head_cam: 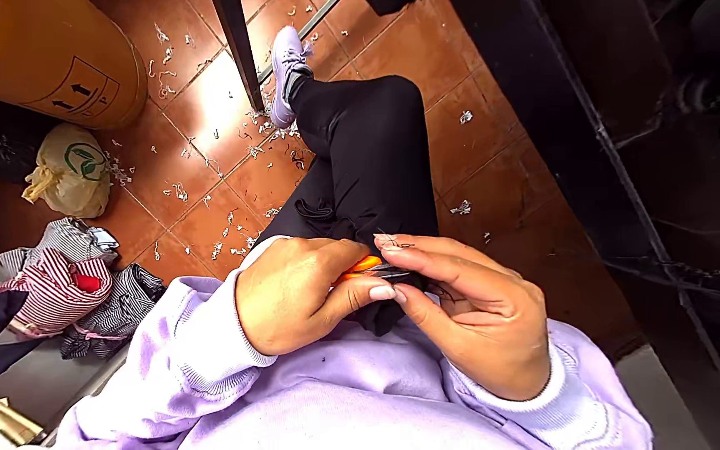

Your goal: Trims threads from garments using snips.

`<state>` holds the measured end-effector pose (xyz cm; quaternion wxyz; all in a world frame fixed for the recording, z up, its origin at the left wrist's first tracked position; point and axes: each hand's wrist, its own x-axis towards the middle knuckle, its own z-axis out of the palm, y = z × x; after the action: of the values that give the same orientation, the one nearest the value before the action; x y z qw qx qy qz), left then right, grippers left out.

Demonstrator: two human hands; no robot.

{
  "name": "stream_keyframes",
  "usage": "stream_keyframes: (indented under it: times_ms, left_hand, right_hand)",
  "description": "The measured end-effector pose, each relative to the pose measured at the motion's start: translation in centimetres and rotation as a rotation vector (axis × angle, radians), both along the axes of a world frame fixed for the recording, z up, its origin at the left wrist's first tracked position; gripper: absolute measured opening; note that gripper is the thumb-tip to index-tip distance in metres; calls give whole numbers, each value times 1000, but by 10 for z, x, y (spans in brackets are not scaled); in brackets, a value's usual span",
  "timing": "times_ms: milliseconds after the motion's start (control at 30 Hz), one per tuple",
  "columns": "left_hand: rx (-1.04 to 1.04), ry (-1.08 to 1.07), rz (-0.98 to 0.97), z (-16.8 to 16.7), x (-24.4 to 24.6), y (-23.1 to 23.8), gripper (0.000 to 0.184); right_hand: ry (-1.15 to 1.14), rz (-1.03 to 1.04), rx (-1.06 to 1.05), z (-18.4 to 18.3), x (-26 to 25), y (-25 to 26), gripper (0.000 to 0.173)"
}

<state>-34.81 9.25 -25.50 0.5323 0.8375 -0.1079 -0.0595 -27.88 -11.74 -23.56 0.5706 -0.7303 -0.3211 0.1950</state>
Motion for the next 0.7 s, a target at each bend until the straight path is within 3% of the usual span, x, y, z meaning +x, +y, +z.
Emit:
stream_keyframes:
  times_ms: [133, 433, 500, 600, 700]
  left_hand:
    - [-2, -25, 70, -7, -3, -9, 35]
    - [0, -54, -14, -8, 3, -9, 38]
    - [-13, -54, 11, -10, 4, -7, 38]
    - [-116, -24, 90, -17, 2, 1, 41]
    - [-296, 32, 106, -18, -2, 2, 61]
  right_hand:
    - [2, 17, -5, -5, 1, -4, 30]
    - [43, 36, 4, -8, -2, -4, 32]
    - [65, 43, 5, -8, -2, -4, 38]
    - [136, 31, -11, -11, -2, -6, 65]
    - [230, 30, 44, -15, 0, -3, 75]
